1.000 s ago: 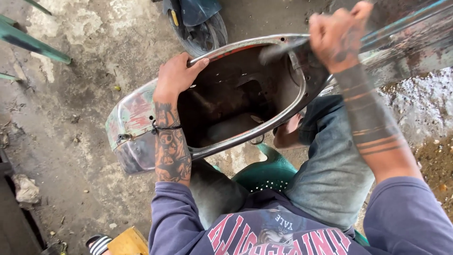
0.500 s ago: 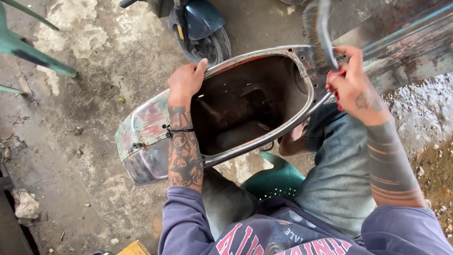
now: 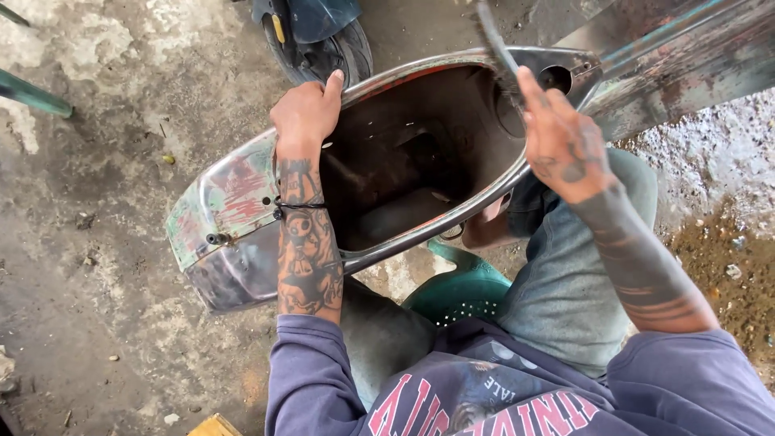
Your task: The person scrubs the interior and edges of a large, hollow metal part using a wire brush. They hold the part steady with their left hand while vigorously brushing the surface with their right hand to remove rust and debris.
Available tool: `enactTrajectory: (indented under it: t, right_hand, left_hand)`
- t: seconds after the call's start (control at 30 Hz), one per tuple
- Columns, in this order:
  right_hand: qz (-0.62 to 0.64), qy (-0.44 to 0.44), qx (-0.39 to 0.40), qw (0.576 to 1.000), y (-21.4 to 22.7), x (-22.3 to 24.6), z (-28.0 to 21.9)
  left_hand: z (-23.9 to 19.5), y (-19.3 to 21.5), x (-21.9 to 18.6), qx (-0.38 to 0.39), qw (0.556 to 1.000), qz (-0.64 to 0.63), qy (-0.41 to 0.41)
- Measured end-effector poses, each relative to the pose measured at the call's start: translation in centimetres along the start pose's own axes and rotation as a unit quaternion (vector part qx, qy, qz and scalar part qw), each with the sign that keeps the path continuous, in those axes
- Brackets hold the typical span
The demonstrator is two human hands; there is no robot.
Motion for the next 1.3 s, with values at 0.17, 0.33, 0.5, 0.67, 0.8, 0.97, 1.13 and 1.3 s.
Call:
enactTrajectory:
  t: [0.17,0.33,0.5,0.67,0.8,0.97,1.13,1.3]
  right_hand:
    - [-0.126,0.021,-0.063,0.990,-2.7,2.1,2.5]
    - [-0.124,-0.014,0.000,0.992,-1.5,1.5,-0.3]
    - [-0.055,-0.081,0.007,0.995,-0.2,2.6,-0.6]
    - [-0.030,-0.073,-0.018,0.997,-3.9,3.3,3.8]
    - [-0.011,0.039,-0.170,0.985,-5.2,2.5,2.2]
    - [0.067,-0.097,-0.039,0.992,-2.4,3.9,0.1]
    - [0.070,-0.092,-0.051,0.992,-6.5,4.8,1.9]
    - [-0.033,-0.018,-0.029,0.999,-7.8,11.6,2.1]
  left_hand:
    - [-0.2,-0.5,0.4,-0.004,1.000,0.000,-0.021]
    - [0.2,-0.2,0.3,-0.003,1.000,0.006,-0.007]
    - [0.3,-0.5,0.7,-0.005,1.000,-0.014,-0.025]
    - [-0.3,0.3,0.1,0.005,0.999,0.000,-0.033]
    - [-0.4,0.5,0.0,0.014,0.999,0.003,-0.029]
    - [0.1,-0.1,0.5,0.007,0.999,-0.008,-0.036]
    - [-0.4,0.4,0.5,0.012,0.999,-0.024,-0.040]
    - [-0.3,0.0,1.1,-0.027,0.995,-0.040,-0.086]
Point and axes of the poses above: each hand's wrist, its own z-axis towards the middle knuckle, its own y-axis out of the back of the hand, x = y × z, the point moved 2 cm from there along z, towards the middle knuckle, and after that the axes turned 12 degrees about -x, right-handed, at the moved point
